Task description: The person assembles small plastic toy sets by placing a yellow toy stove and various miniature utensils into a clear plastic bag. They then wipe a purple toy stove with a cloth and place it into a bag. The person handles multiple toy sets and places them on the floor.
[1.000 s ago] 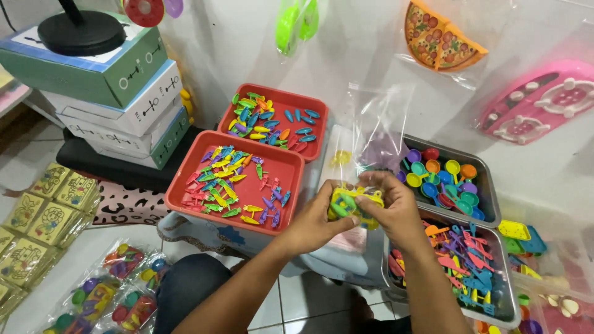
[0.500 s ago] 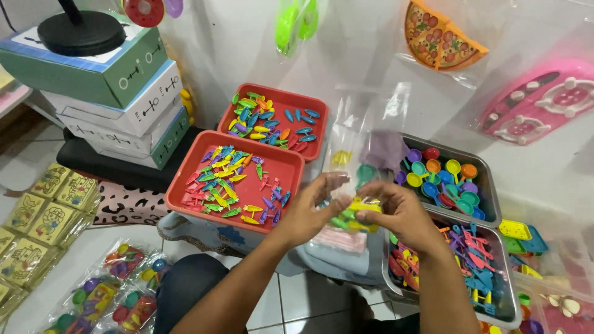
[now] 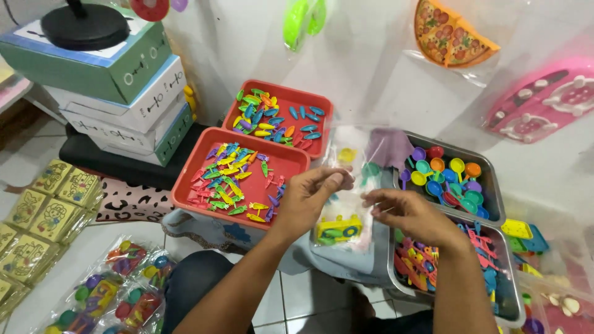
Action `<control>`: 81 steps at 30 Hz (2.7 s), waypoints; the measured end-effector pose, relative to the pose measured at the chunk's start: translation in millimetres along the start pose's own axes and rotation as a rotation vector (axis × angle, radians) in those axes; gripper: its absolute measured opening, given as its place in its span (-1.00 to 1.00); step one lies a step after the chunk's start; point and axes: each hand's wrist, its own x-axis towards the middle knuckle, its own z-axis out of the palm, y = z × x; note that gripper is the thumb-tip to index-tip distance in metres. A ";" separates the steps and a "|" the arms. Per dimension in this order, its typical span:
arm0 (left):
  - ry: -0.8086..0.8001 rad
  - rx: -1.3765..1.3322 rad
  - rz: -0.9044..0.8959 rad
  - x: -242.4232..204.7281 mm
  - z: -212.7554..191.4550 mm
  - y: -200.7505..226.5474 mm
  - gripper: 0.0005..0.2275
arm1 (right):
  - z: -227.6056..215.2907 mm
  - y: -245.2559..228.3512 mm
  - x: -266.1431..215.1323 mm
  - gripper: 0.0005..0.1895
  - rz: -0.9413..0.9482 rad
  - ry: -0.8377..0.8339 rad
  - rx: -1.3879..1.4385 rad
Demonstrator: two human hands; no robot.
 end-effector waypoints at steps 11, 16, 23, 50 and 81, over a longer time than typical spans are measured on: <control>-0.013 0.000 -0.001 -0.1 -5.0 -14.1 -0.83 | 45.5 31.8 94.5 -0.33 0.006 -0.046 -0.742; -0.035 0.005 0.042 -3.2 0.2 -3.9 -0.82 | 30.3 47.8 88.3 -0.55 -0.151 0.063 -0.610; -0.033 -0.034 0.056 -4.9 7.9 6.0 -0.82 | -15.9 34.3 55.7 -0.85 -0.428 0.402 -0.308; -0.284 0.411 0.301 -21.1 37.1 33.7 -0.85 | -17.9 -90.1 -92.7 -0.87 -0.649 0.796 -0.294; -0.298 0.189 -0.006 -22.3 39.3 17.8 -0.76 | 7.7 -122.2 -102.1 -0.90 -0.501 0.741 -0.303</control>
